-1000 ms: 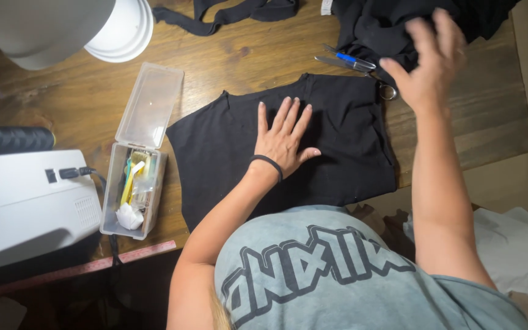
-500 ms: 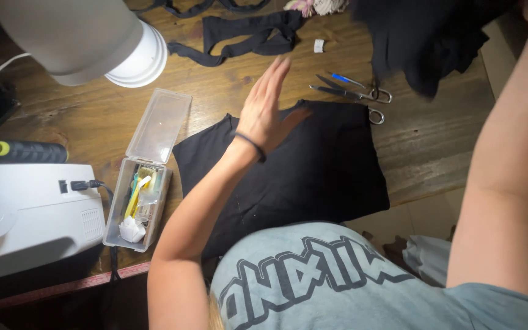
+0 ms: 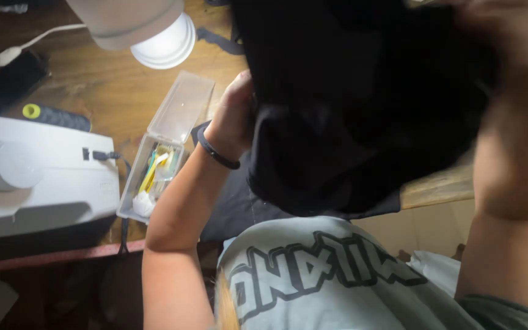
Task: Modifying a black t-shirt by ripping seams with a seam ripper, cutting fabric with scissors, and aligning the garment for sewing.
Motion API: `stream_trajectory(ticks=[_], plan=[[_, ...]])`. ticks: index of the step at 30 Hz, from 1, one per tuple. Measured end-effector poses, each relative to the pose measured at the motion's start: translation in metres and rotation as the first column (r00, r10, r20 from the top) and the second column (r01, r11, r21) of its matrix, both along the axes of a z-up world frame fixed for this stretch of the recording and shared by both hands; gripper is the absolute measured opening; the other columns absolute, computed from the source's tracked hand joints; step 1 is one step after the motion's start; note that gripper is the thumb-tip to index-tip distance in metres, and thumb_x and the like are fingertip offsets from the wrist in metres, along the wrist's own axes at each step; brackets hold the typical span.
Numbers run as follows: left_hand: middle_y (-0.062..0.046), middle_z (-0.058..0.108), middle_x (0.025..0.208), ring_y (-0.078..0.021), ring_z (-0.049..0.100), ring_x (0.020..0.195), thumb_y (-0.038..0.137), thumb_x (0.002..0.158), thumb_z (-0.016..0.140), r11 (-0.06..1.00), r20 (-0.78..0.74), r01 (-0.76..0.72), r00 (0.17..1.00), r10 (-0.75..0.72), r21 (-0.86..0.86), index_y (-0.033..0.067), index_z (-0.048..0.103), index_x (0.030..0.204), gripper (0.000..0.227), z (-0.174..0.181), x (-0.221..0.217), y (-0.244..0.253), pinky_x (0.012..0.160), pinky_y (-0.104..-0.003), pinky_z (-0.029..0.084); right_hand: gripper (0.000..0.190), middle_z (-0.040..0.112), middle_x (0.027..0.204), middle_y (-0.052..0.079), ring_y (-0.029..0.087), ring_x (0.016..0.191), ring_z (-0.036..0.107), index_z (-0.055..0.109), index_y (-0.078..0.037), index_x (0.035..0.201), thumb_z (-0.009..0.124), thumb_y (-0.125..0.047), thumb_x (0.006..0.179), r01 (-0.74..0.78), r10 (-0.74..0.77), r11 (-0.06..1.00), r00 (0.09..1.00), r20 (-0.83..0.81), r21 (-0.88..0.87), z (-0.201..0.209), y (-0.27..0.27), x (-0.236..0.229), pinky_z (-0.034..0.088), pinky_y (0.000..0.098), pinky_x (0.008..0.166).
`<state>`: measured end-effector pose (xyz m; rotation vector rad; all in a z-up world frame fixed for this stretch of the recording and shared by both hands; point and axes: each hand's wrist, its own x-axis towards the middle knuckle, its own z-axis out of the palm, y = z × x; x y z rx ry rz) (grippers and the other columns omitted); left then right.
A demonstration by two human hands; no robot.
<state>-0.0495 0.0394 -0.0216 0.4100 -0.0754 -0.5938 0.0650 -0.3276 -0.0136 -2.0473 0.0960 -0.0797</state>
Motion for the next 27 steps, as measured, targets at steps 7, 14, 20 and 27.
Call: stream_trajectory(ticks=[7, 14, 20, 27], plan=[[-0.003, 0.073, 0.083, -0.0119, 0.069, 0.066, 0.018, 0.08, 0.084, 0.63, -0.137, -0.112, 0.933, 0.332, 0.768, 0.0136, 0.059, 0.121, 0.048, -0.195, -0.027, 0.044, 0.052, -0.028, 0.056, 0.017, 0.063, 0.098, -0.002, 0.01, 0.083, 0.056, 0.062, -0.015, 0.11, 0.074, -0.026, 0.103, -0.072, 0.07, 0.978, 0.997, -0.018, -0.196, -0.135, 0.046, -0.091, 0.048, 0.0271, 0.078], [-0.01, 0.07, 0.085, -0.0154, 0.066, 0.055, 0.001, 0.091, 0.074, 0.336, 0.286, -0.405, 0.892, 0.35, 0.85, 0.0094, 0.044, 0.138, 0.057, -0.205, -0.042, 0.059, 0.046, -0.026, 0.058, 0.042, 0.061, 0.107, 0.014, 0.039, 0.089, 0.065, 0.069, -0.004, 0.111, 0.087, -0.027, 0.081, -0.149, 0.26, 0.796, 0.96, 0.109, -0.587, -0.167, 0.064, -0.109, 0.052, 0.0466, 0.073], [-0.007, 0.065, 0.089, -0.0108, 0.063, 0.066, 0.007, 0.099, 0.066, 0.518, 0.232, -0.485, 0.848, 0.477, 0.705, 0.0103, 0.045, 0.14, 0.046, -0.202, -0.056, 0.061, 0.053, -0.022, 0.057, 0.028, 0.07, 0.092, 0.003, 0.008, 0.086, 0.063, 0.076, -0.008, 0.104, 0.091, -0.007, 0.08, -0.029, 0.054, 0.977, 0.993, -0.109, 0.212, -0.158, 0.021, -0.099, 0.056, 0.0233, 0.081], [0.007, 0.055, 0.142, -0.005, 0.05, 0.125, 0.03, 0.084, 0.084, 0.279, 0.419, -0.464, 0.884, 0.209, 0.841, 0.0261, 0.055, 0.139, 0.061, -0.157, -0.065, 0.04, 0.102, -0.024, 0.035, 0.009, 0.054, 0.077, -0.005, 0.003, 0.065, 0.048, 0.065, -0.012, 0.101, 0.07, -0.014, 0.109, 0.165, -0.098, 0.914, 0.976, -0.193, 0.371, -0.159, 0.0, -0.09, 0.039, 0.0202, 0.055]])
